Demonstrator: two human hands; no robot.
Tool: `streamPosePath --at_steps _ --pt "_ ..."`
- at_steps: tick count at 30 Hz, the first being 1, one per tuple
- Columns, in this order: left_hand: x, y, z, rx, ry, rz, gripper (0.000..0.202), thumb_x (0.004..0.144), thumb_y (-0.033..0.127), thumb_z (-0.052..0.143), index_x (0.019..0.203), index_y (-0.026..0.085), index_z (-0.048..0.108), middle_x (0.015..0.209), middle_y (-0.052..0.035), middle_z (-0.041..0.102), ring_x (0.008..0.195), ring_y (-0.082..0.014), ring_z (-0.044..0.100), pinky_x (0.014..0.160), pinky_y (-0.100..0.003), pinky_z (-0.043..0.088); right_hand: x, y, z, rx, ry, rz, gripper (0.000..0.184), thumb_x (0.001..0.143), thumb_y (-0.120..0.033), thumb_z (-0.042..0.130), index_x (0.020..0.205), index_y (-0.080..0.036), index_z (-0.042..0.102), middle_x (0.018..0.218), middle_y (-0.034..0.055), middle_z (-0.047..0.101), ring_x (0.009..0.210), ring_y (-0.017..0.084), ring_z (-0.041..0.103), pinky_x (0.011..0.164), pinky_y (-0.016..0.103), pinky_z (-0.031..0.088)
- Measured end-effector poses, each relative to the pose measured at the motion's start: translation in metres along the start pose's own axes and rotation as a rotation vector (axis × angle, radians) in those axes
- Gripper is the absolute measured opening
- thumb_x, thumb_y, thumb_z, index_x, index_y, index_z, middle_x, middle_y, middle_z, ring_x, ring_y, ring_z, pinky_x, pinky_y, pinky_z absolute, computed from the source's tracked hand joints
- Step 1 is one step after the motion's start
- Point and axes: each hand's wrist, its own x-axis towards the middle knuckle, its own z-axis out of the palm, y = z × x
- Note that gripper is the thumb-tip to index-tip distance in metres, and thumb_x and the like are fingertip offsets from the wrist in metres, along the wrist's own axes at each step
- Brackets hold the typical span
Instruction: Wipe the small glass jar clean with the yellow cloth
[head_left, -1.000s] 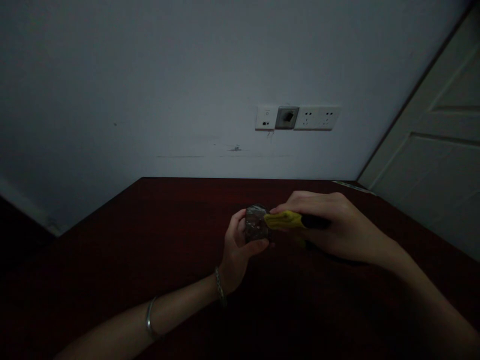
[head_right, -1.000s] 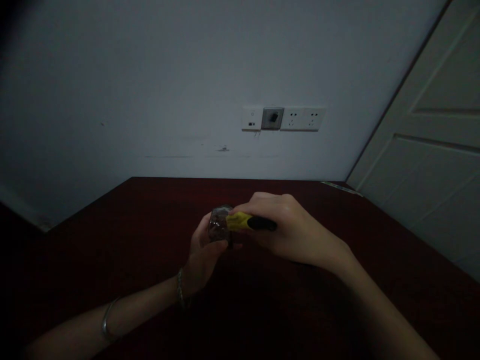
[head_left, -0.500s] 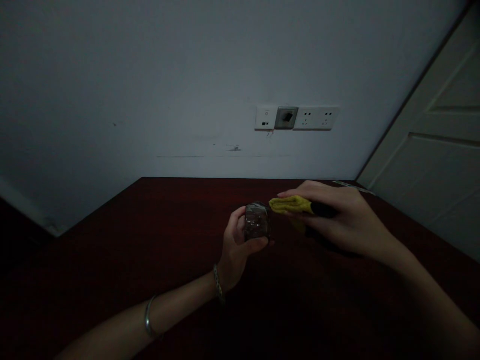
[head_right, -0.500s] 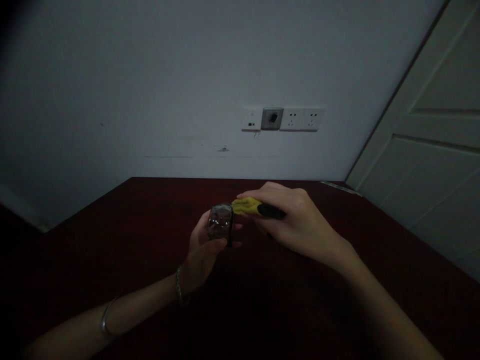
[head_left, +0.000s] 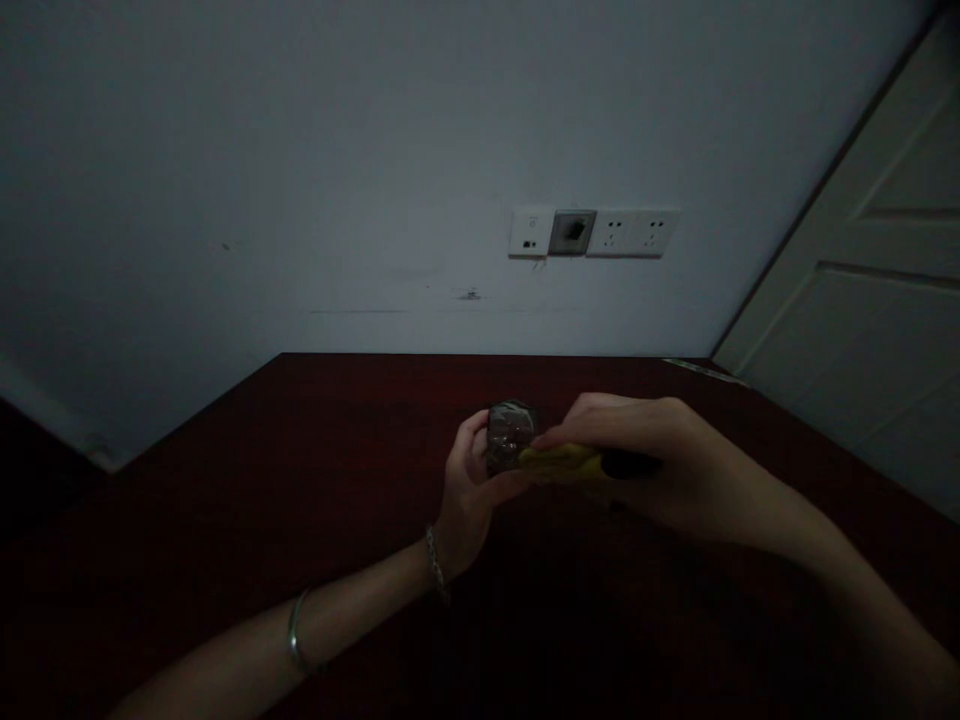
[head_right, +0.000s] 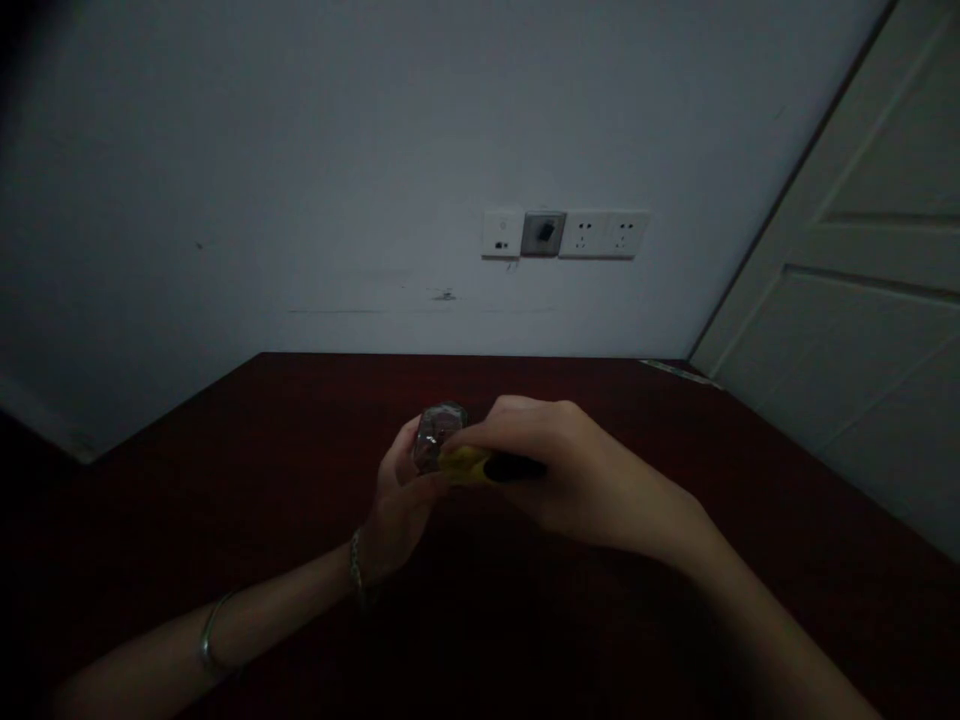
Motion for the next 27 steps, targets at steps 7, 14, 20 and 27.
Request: streamPosePath --at_steps 7,14,20,27 --pt "-0.007 0.001 0.002 0.057 -0.026 -0.016 0.073 0.058 0.018 0.083 0.12 0.019 0.044 0.11 -0.0068 0.061 0.098 -0.0223 0.059 0.082 -0.037 0.052 -0.001 0.016 0.003 -0.048 0.199 0.008 0.025 0.083 -0.015 0.061 0.107 -0.02 0.067 0.096 0.0069 0.068 0.084 0.018 0.065 0.071 0.028 0.05" --pt "0.001 -0.003 -0.001 0.038 -0.022 0.026 0.07 0.058 0.016 0.083 0.118 0.019 0.046 0.107 -0.0044 0.063 0.095 -0.0186 0.06 0.084 -0.031 0.05 0.003 0.005 -0.002 0.008 -0.004 -0.008 0.032 0.081 -0.004 0.057 0.104 -0.022 0.068 0.091 0.0019 0.067 0.08 0.012 0.063 0.069 0.021 0.048" --pt "0.003 -0.003 -0.002 0.057 -0.011 0.021 0.067 0.059 0.015 0.083 0.116 0.018 0.048 0.105 -0.0041 0.063 0.093 -0.0181 0.061 0.082 -0.031 0.05 0.001 0.004 -0.001 -0.038 0.024 0.002 0.029 0.083 -0.007 0.057 0.105 -0.022 0.068 0.092 0.0031 0.067 0.081 0.013 0.062 0.069 0.022 0.047" --pt "-0.001 -0.004 0.001 0.084 0.012 -0.003 0.074 0.055 0.016 0.085 0.117 0.019 0.045 0.111 -0.0057 0.061 0.102 -0.0221 0.06 0.09 -0.038 0.048 0.001 0.011 0.001 -0.087 0.1 -0.018 0.027 0.084 -0.009 0.058 0.106 -0.02 0.067 0.093 0.005 0.068 0.085 0.016 0.062 0.072 0.025 0.048"
